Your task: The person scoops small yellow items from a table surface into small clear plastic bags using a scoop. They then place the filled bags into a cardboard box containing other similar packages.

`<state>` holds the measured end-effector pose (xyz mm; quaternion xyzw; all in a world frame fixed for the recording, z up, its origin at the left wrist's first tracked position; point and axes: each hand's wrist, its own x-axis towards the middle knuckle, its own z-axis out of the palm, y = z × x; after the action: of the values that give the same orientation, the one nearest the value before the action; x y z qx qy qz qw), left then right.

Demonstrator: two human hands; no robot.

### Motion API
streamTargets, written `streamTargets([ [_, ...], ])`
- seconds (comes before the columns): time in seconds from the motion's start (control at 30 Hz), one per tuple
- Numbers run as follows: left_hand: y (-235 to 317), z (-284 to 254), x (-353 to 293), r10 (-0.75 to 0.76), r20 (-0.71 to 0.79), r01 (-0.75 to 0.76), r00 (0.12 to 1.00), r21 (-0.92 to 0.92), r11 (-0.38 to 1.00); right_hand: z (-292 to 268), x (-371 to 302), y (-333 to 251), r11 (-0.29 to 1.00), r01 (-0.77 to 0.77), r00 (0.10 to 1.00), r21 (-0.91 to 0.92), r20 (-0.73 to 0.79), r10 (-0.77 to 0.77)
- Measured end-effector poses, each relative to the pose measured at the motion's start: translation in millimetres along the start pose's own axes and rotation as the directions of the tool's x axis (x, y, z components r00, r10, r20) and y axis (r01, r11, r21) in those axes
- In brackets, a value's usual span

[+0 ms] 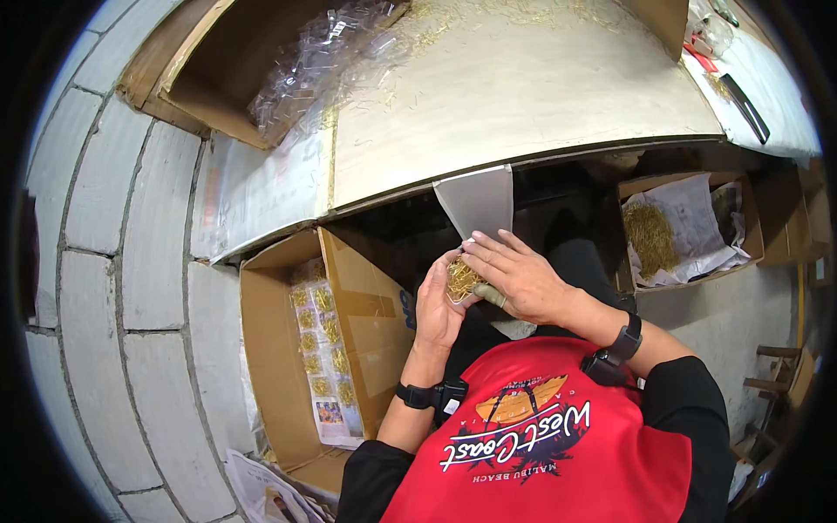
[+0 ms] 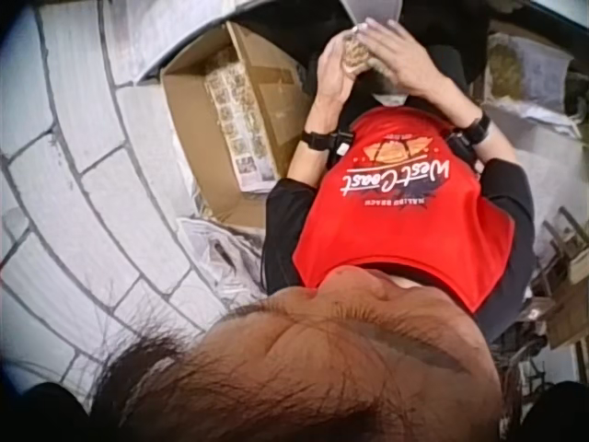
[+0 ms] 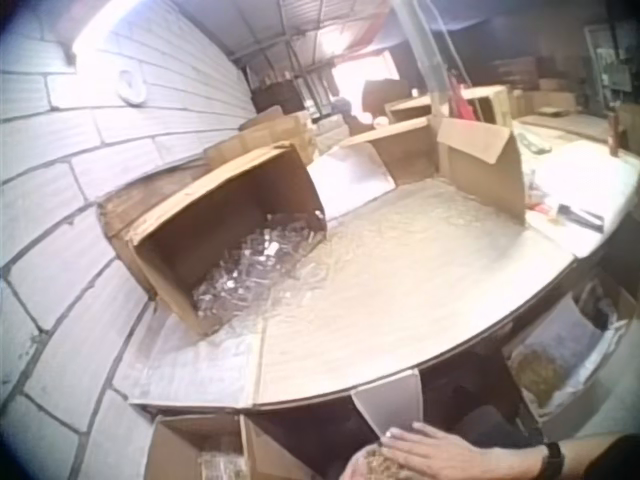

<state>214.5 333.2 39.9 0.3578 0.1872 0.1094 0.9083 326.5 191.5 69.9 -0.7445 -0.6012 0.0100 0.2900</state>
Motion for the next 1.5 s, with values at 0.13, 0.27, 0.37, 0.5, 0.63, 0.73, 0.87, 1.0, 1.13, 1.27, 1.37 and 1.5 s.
streamTargets([
  [0.13,7,-3,0,0.014,-0.071,-0.010,0.997,0.050,0.999,-3,11,-5,0.999,0.019,1.000,-0.040,0.008,-0.019],
  [0.27,18,-2,0,0.050,-0.149,-0.038,0.987,0.083,0.996,4,20,-9,1.000,0.022,1.000,-0.007,0.006,-0.022],
  [0.37,27,-8,-7,0.054,-0.191,-0.036,0.980,0.098,0.995,-7,22,-7,0.996,-0.038,0.994,0.084,-0.104,0.047],
  [0.5,29,-11,-11,0.072,-0.226,-0.053,0.972,0.088,0.995,-13,17,-6,0.996,-0.005,0.994,0.087,-0.105,0.014],
  [0.63,24,-4,-10,0.077,-0.215,-0.075,0.974,0.018,0.997,4,12,-12,0.996,0.042,0.999,0.080,0.005,-0.042],
  [0.73,18,-6,-10,0.092,-0.239,-0.084,0.967,0.045,0.995,10,8,-16,0.989,0.037,0.999,0.143,0.031,-0.041],
  [0.87,19,-6,-13,0.076,-0.205,-0.070,0.976,0.036,0.997,1,11,-2,0.897,-0.140,0.925,0.420,-0.267,0.270],
  [1.0,19,-1,-14,0.036,-0.168,-0.039,0.985,-0.016,0.999,5,14,12,0.305,-0.442,0.830,0.843,0.256,0.495],
  [1.13,14,-1,-14,0.016,-0.176,-0.013,0.984,0.018,1.000,12,10,14,0.235,-0.472,0.805,0.850,0.306,0.509],
  [1.27,9,1,-13,0.019,-0.185,-0.006,0.982,0.071,0.997,11,7,11,0.670,-0.364,0.884,0.647,0.013,0.468],
  [1.37,7,1,-11,0.016,-0.160,-0.005,0.987,0.067,0.998,1,9,7,0.908,-0.237,0.937,0.346,-0.167,0.308],
  [1.5,6,5,-9,-0.007,-0.113,0.015,0.994,0.070,0.997,-10,11,3,0.959,-0.132,0.969,0.251,-0.172,0.178],
])
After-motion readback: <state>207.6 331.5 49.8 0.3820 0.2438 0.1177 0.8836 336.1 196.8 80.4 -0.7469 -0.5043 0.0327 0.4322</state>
